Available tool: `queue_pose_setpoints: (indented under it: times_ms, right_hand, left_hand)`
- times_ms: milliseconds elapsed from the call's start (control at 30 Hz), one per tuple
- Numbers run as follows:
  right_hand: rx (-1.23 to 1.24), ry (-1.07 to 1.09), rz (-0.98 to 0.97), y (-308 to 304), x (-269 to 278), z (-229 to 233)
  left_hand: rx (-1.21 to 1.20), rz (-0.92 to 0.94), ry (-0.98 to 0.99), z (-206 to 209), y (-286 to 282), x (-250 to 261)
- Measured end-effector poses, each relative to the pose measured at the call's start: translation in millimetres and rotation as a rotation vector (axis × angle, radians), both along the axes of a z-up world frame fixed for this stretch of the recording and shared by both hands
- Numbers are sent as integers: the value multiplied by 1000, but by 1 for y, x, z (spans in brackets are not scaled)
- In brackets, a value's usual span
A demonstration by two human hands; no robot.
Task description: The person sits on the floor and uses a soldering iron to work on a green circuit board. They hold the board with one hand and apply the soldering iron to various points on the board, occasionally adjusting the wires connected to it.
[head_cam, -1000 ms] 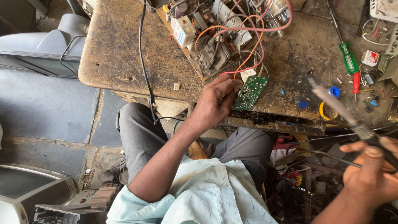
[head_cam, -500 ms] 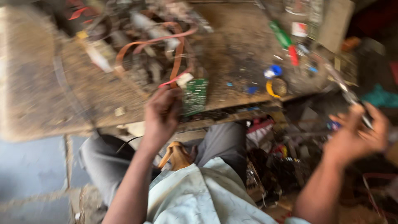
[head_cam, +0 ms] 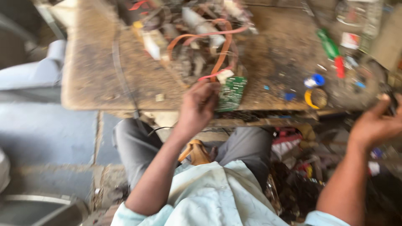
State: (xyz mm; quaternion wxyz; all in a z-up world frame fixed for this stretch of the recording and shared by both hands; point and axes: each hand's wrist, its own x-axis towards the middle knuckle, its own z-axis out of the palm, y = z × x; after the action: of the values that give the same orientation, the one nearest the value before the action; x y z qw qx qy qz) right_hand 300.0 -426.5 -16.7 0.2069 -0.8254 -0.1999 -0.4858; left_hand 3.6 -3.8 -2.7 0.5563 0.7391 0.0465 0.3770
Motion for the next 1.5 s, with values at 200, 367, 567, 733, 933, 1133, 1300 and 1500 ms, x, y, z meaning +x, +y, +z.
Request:
queue_pose_setpoints:
  times_ms: [200,367,567,733,933,1133,1300,1500]
  right_hand:
    - [-122,106,9,-7,2,-21]
    - [-16,176,-200,5,-19,-15]
    - [-155,-128,180,65,-91,13]
    - [-11,94,506,127,-142,19]
    - [150,453,730,202,-185,33]
    - [-77,362,510,219,-160,55]
    - [-119,427,540,218,-153,58]
    - [-281,418,556,216,-153,54]
  left_hand:
    - [-92,-74,31,5,3,-2]
    - [-69,-68,12,7,4,-2]
    - [-81,-73,18,7,4,-1]
    - [-162,-99,72,8,3,-3]
    - [-84,-57,-26,7,3,-4]
    - [-186,-70,43,6,1,-4]
    - [-257,-93,50,6,0,-2]
    - [-87,8,44,-13,1,-6]
